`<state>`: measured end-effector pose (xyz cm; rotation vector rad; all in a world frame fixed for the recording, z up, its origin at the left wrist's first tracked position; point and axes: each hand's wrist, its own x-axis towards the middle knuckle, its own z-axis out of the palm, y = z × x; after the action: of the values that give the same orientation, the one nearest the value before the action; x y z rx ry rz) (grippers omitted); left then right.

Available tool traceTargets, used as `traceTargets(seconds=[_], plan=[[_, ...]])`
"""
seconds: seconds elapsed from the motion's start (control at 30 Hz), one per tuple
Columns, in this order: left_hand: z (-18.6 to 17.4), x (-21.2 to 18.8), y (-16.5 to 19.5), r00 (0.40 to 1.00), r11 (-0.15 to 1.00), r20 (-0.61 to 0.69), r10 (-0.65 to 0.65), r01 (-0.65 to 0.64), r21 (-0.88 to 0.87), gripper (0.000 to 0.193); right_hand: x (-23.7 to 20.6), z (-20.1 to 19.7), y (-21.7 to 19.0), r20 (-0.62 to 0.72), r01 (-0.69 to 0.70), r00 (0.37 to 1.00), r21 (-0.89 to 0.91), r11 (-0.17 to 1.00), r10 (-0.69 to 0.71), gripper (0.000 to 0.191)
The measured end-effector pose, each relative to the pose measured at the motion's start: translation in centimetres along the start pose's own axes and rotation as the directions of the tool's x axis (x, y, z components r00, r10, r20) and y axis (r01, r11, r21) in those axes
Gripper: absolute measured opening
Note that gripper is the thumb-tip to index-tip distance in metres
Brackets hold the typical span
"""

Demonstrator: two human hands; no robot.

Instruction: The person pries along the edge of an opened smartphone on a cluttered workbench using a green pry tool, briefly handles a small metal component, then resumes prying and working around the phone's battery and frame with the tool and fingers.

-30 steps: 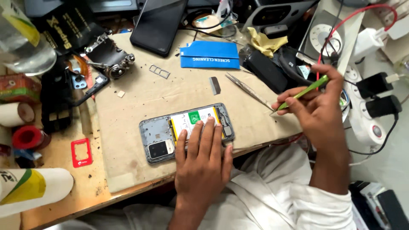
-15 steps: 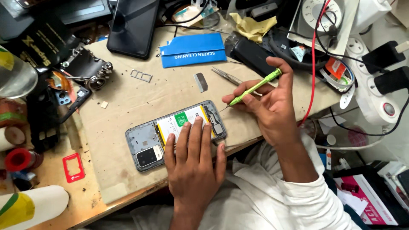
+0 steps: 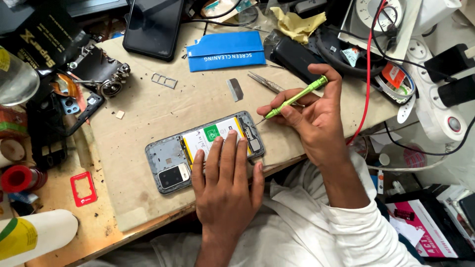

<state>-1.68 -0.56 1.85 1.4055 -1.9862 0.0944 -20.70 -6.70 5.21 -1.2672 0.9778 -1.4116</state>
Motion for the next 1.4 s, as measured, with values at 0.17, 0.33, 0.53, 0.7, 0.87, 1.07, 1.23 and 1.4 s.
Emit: traceTargets(seconds=[0.17,0.33,0.53,0.7,0.87,1.07,1.23,1.4], plan=[[-0.1,0.0,-0.1,1.0,1.0,0.008,0.004,-0.004,0.016,0.045,-0.3,0.3,0.0,0.05,0.066,0.997,-0.093,0.993,-0.062,0.064],[-0.3,0.0,-0.1,1.0,1.0,0.013,0.005,-0.005,0.009,0.046,-0.7,0.4,0.2,0.104,0.154,0.985,-0.142,0.978,-0.14,0.064],[-0.4,-0.1,-0.2,1.0,1.0,0.016,0.003,-0.003,-0.016,0.047,-0.9,0.7,0.3,0.069,0.155,0.987,-0.144,0.977,-0.147,0.065],[-0.5,-0.1,-0.4,1.0,1.0,0.011,0.001,-0.001,-0.027,0.048,-1.0,0.7,0.3,0.023,0.152,0.988,-0.171,0.973,-0.15,0.064],[-0.4,-0.2,-0.4,1.0,1.0,-0.001,0.002,-0.002,-0.027,0.047,-1.1,0.8,0.5,0.011,0.154,0.988,-0.164,0.974,-0.154,0.064],[-0.4,-0.3,-0.5,1.0,1.0,-0.003,0.003,-0.003,-0.025,0.047,-1.3,0.7,0.7,0.032,0.185,0.983,-0.15,0.971,-0.182,0.063],[-0.3,-0.3,-0.5,1.0,1.0,-0.003,0.006,-0.006,-0.019,0.047,-1.3,0.6,0.8,0.059,0.201,0.979,-0.183,0.962,-0.193,0.06],[-0.4,-0.4,-0.5,1.0,1.0,-0.001,0.003,-0.003,-0.018,0.047,-1.6,1.3,-0.1,0.142,0.287,0.957,-0.352,0.891,-0.252,0.058]])
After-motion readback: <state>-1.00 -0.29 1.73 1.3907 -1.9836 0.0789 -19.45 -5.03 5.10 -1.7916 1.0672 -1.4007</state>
